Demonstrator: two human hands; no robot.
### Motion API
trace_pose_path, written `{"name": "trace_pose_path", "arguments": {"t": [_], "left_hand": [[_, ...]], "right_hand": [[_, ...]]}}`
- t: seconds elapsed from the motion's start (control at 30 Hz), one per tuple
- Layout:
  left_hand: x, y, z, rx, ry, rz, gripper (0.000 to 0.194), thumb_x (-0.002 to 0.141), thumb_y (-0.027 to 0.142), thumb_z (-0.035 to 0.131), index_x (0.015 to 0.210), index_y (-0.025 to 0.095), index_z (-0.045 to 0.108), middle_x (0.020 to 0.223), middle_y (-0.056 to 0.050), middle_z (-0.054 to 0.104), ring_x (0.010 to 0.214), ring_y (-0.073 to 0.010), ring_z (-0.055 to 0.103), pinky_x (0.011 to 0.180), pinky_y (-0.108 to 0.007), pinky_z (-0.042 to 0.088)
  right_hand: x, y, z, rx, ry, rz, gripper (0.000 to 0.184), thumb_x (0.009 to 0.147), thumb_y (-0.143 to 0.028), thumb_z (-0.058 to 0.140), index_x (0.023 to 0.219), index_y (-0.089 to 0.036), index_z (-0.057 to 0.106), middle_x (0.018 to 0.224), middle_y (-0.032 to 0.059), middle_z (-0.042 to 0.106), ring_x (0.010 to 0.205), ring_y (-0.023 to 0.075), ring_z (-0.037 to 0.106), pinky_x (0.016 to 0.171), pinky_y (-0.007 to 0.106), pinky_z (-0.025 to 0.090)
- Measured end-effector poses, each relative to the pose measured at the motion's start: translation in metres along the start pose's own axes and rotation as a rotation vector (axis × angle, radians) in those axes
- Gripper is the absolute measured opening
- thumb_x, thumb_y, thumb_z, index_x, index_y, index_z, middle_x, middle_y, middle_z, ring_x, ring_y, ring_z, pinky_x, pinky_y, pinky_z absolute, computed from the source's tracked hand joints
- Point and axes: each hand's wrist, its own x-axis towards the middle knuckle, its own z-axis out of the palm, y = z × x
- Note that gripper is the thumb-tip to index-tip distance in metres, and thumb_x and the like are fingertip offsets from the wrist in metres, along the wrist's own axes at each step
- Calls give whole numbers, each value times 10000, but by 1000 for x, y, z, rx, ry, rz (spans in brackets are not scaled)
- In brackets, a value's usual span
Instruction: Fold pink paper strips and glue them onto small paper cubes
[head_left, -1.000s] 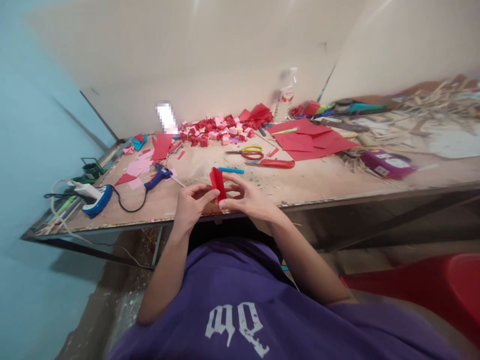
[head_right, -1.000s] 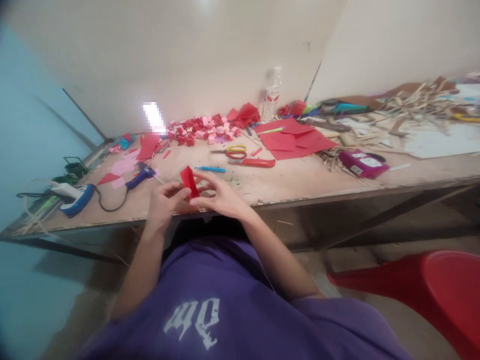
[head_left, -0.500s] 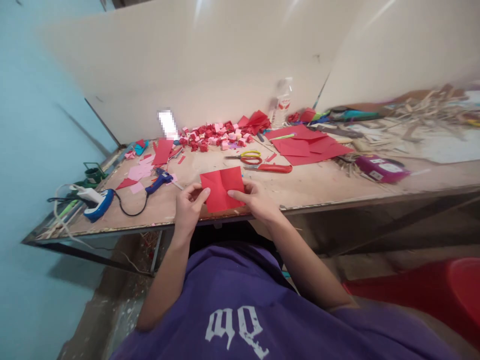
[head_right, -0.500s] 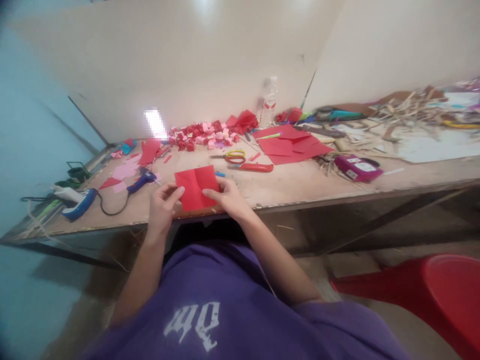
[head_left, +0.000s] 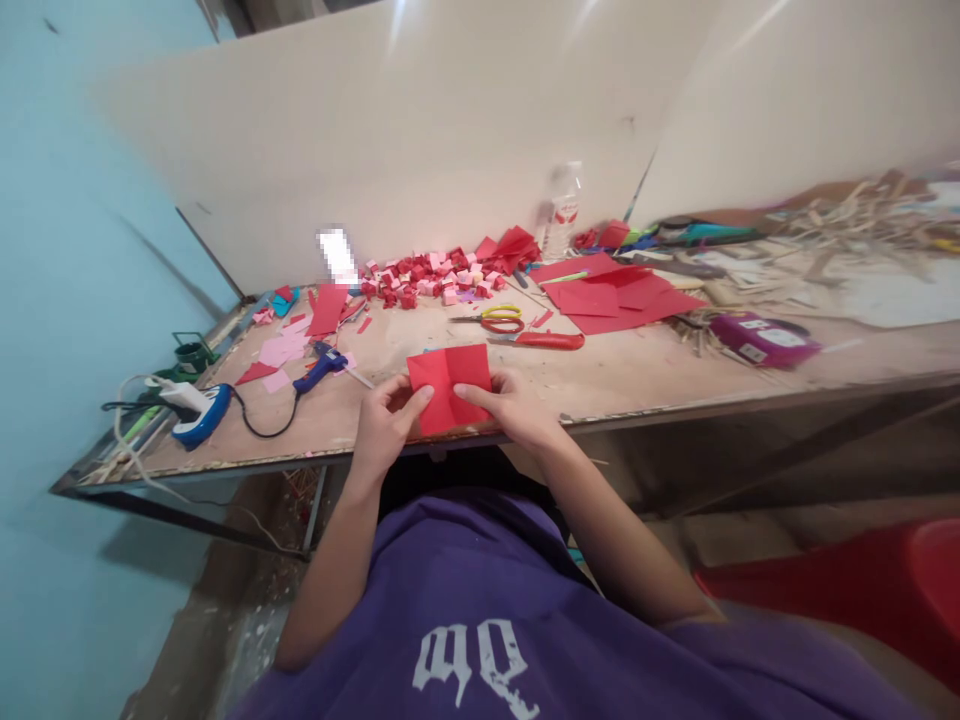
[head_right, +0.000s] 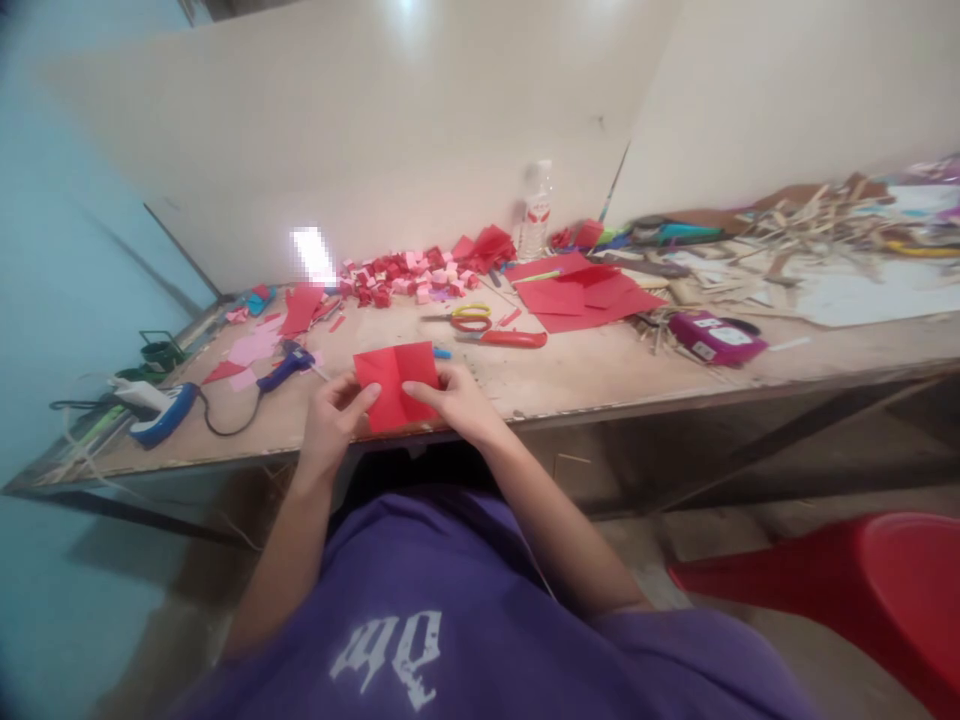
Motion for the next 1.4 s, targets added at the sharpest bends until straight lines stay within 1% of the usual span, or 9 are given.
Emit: {"name": "trace_pose_path", "arguments": {"t": [0.13,0.33,0.6,0.73,0.9,0.97,1.1,1.3,1.4], "left_hand": [[0,1,0,-3,-34,-9,320,823,449,809,986,176,769,916,-46,782,900,-220,723,834,-314,580],[2,-2,1,-31,0,-26,277,851,446,776,871,174,728,831,-26,758,761,-178,698,740,-276,568],[5,-5,2,-45,63,12,279,827,433,796,842,168,710,801,-18,738,747,-164,674,706,-245,545],[6,-9,1,-68,79,13,290,828,446,796,854,173,703,787,-12,726,728,-163,667,692,-246,539],[8,-14,0,-100,104,24,305,837,459,791,894,173,705,778,-6,720,719,-157,663,687,-237,521],[8,-14,0,-109,98,30,305,841,454,790,917,168,714,820,-17,741,737,-159,671,701,-239,524],[6,-7,1,-107,26,23,306,856,440,784,986,165,746,925,-44,779,780,-175,698,744,-266,545],[4,-4,-1,-59,-99,28,344,855,472,790,1031,175,787,995,-61,785,959,-237,711,884,-315,551],[4,-8,-2,-48,-81,30,409,958,554,638,1002,175,784,961,-64,778,917,-227,700,850,-308,542]], "right_hand": [[-2,0,0,-9,11,-3,332,769,-440,840,936,-157,790,909,61,804,789,219,734,707,320,591],[-1,0,0,-2,-14,-7,330,762,-434,845,938,-161,790,840,51,798,812,234,745,742,332,595],[-2,-5,1,-1,-65,-24,355,751,-474,868,898,-158,808,888,47,802,823,222,728,778,320,567],[-2,-3,1,19,-60,-31,437,797,-606,804,894,-180,810,850,43,794,858,245,736,804,341,574],[0,1,1,64,-33,-8,645,881,-788,583,949,-191,817,868,100,799,814,282,759,722,385,602],[0,0,1,57,-33,-7,617,887,-761,602,986,-193,821,907,103,806,814,270,759,731,380,605],[1,-2,0,5,-54,-17,437,745,-572,859,969,-198,827,915,60,803,819,221,735,767,334,591],[1,1,-1,-46,-26,-24,323,775,-486,851,819,-170,800,753,26,732,640,130,627,660,273,516],[0,1,-1,-58,-1,-41,335,766,-496,847,784,-169,776,702,17,695,618,130,598,625,272,490]]}}
